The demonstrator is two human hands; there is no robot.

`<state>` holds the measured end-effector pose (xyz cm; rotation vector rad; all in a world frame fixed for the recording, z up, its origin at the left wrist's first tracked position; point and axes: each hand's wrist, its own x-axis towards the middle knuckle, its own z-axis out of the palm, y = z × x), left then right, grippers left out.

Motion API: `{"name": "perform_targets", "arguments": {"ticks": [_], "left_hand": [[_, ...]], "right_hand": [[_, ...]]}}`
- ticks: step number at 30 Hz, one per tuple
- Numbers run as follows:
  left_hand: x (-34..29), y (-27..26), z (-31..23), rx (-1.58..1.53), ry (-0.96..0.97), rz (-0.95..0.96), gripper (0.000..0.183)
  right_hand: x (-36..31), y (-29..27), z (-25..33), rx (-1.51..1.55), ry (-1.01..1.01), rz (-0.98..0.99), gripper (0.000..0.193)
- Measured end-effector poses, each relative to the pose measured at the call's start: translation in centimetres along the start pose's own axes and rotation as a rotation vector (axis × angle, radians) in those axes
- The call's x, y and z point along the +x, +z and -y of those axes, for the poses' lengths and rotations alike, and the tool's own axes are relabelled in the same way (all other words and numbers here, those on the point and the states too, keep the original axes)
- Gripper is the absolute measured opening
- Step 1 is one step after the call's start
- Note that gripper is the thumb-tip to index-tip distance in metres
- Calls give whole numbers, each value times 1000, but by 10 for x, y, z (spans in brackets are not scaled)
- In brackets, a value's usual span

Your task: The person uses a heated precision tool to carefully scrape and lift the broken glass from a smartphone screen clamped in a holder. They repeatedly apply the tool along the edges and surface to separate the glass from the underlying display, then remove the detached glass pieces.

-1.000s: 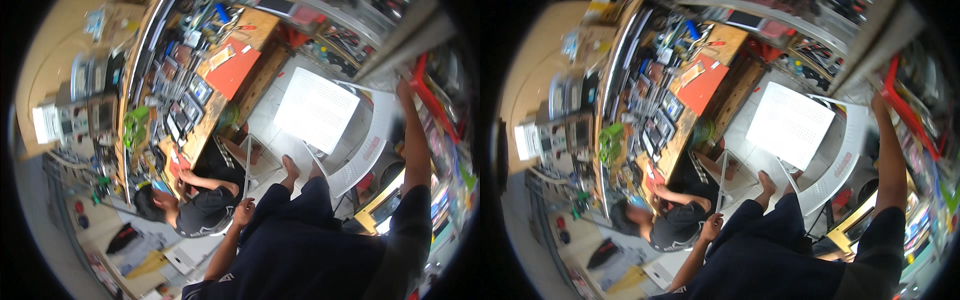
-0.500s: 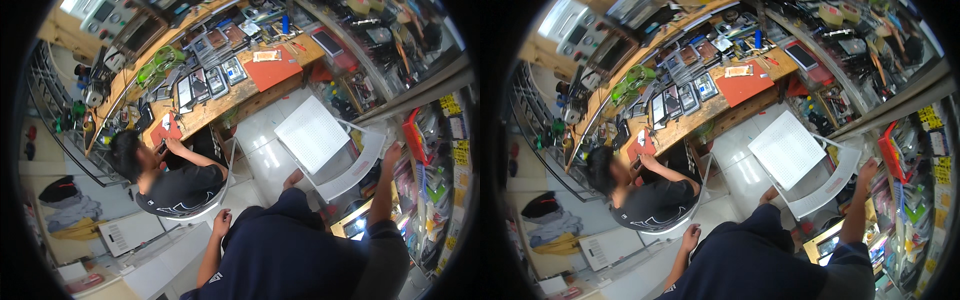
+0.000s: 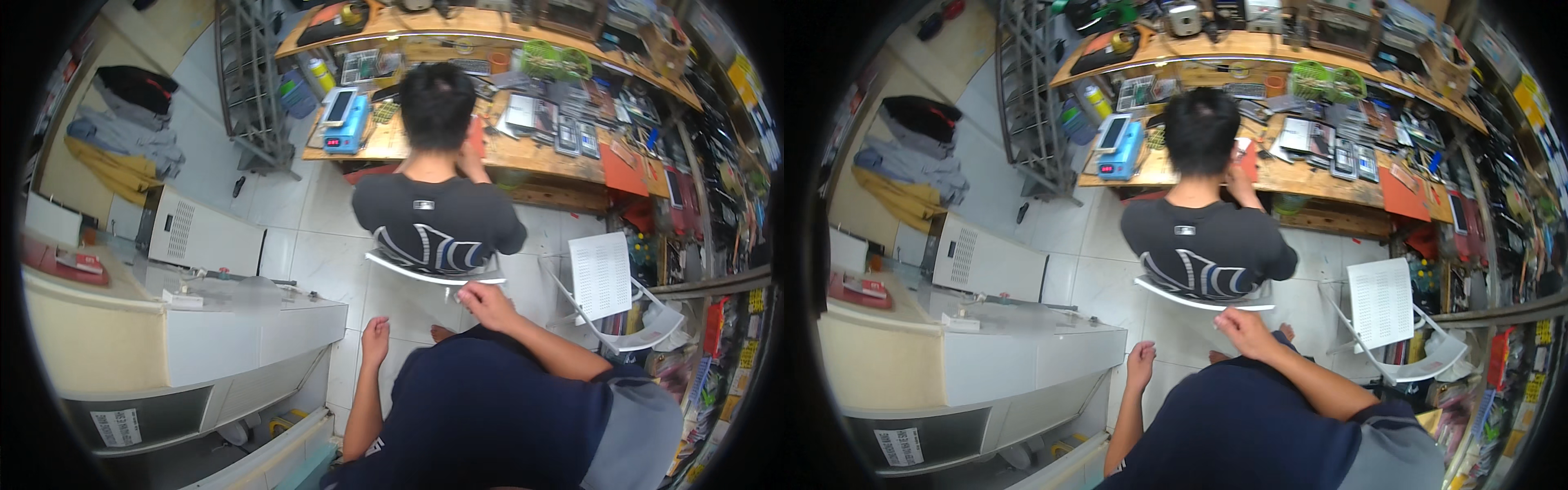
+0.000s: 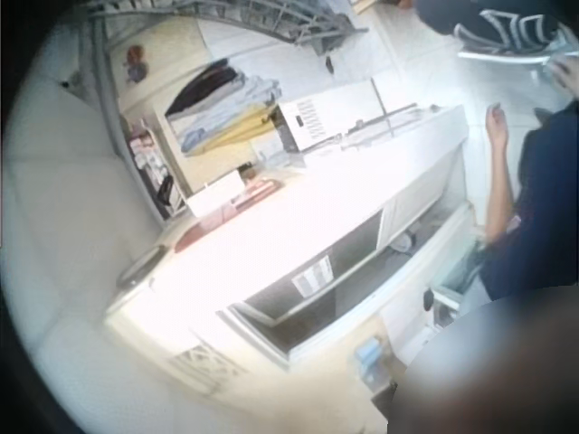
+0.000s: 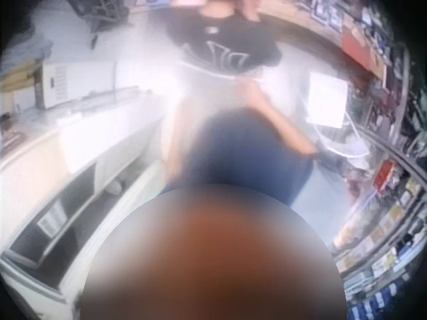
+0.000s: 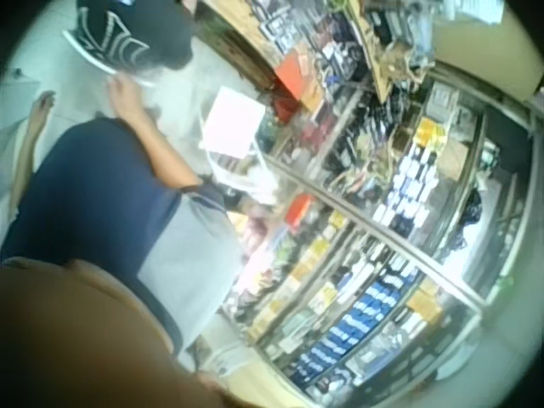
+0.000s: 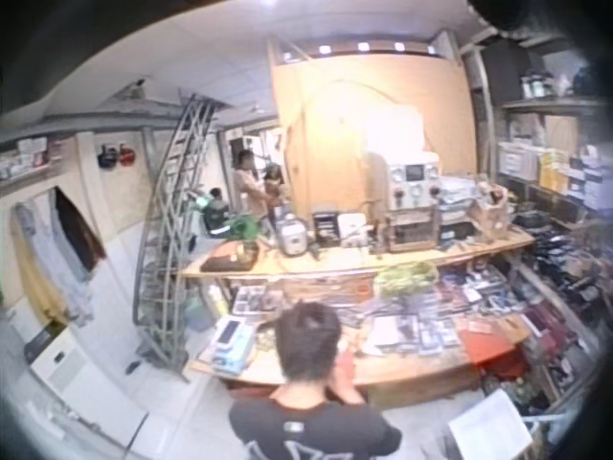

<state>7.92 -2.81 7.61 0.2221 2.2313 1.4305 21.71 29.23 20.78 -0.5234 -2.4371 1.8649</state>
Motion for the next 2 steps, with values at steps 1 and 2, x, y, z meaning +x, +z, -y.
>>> {"name": "perform_targets", "arguments": {"ticks": [1,2], "left_hand": [[7,-10,-25,-55,23,3,26],[8,-18,-52,-105,47,10,26]], "right_hand": [[16,25,13,-38,-59,19,22],[28,47,24,-54,-70,57,23]]}}
